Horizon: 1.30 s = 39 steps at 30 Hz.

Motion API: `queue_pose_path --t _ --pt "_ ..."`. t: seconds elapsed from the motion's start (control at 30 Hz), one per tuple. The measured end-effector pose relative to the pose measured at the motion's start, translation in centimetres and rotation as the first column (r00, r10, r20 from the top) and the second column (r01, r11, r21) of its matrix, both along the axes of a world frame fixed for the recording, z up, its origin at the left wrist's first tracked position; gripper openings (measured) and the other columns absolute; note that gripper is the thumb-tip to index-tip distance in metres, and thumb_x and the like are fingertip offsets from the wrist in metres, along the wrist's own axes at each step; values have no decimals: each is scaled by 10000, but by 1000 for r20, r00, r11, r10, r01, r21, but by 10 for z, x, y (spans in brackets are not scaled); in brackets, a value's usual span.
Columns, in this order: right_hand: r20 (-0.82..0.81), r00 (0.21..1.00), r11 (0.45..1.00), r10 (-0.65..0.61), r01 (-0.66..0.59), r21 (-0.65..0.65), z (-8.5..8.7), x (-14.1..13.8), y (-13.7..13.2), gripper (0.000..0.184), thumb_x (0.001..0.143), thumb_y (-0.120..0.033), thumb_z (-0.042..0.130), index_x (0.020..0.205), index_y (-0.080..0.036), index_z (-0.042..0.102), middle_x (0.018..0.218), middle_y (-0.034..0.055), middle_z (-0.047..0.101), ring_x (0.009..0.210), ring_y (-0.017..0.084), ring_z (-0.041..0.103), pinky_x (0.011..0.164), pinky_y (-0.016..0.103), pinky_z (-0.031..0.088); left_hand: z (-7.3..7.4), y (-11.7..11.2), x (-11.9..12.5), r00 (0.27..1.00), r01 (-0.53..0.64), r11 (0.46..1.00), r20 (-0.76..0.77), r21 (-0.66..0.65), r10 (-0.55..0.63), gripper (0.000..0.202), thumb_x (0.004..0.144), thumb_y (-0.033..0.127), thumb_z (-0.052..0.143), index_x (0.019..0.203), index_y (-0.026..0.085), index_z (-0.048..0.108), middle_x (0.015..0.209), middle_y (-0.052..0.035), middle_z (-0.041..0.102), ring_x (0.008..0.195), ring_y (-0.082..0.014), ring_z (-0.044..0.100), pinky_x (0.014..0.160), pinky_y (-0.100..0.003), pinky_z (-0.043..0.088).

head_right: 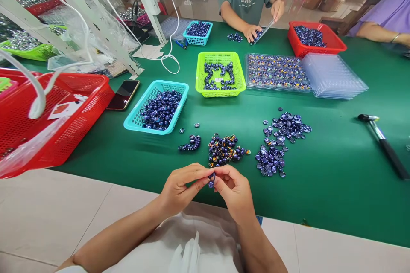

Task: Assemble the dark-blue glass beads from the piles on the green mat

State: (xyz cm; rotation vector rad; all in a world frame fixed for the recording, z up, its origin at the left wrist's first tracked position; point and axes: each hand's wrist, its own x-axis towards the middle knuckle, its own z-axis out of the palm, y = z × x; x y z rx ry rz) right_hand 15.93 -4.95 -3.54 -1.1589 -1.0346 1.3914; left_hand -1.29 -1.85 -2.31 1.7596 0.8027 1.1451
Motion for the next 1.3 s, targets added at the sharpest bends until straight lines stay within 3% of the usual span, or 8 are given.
queue_pose_path --t 0.23,0.43,0.73,0.93,1.07,1.3 --pt "204 971 988 -126 106 108 -3 -1 -11 123 864 -247 717 984 -263 737 876 10 722 756 142 679 683 244 580 3 -2 -1 1000 6 998 -7 -61 -6 297 897 79 626 1144 196 741 924 -91 791 774 -167 679 704 -284 549" --pt "255 940 947 -227 153 282 -4 -5 -14 122 886 -185 670 955 -268 728 851 5 713 734 143 670 653 246 565 -1 -2 -1 1000 9 1000 10 -12 -9 313 909 61 593 1157 198 728 876 -81 778 732 -155 654 667 -279 538" --pt "195 970 987 -147 130 97 3 -1 -16 33 885 -252 687 911 -240 704 777 -8 700 663 126 671 625 230 582 1 2 -2 997 73 974 -42 215 -66 469 883 -11 573 1296 207 616 961 -97 779 852 -184 703 763 -331 554" --pt "199 979 997 -53 41 67 7 2 -14 144 904 -292 662 1030 -244 713 882 18 693 695 126 660 604 228 586 3 3 -2 998 64 975 -16 214 -62 416 872 0 610 1230 207 653 939 -89 781 857 -174 707 754 -300 561" --pt "175 985 999 7 -13 36 11 2 -12 163 912 -310 648 1037 -234 721 830 16 663 645 122 639 548 225 578 5 2 -3 998 67 984 -22 168 -64 399 887 21 594 1223 224 668 941 -88 785 848 -177 704 753 -307 564" --pt "381 915 958 -134 22 286 14 -5 -13 171 931 -224 599 1042 -241 727 889 53 689 746 158 663 626 269 584 4 -3 -3 1000 -3 993 2 114 3 379 885 34 594 1182 243 707 941 -84 784 809 -166 692 718 -290 562"
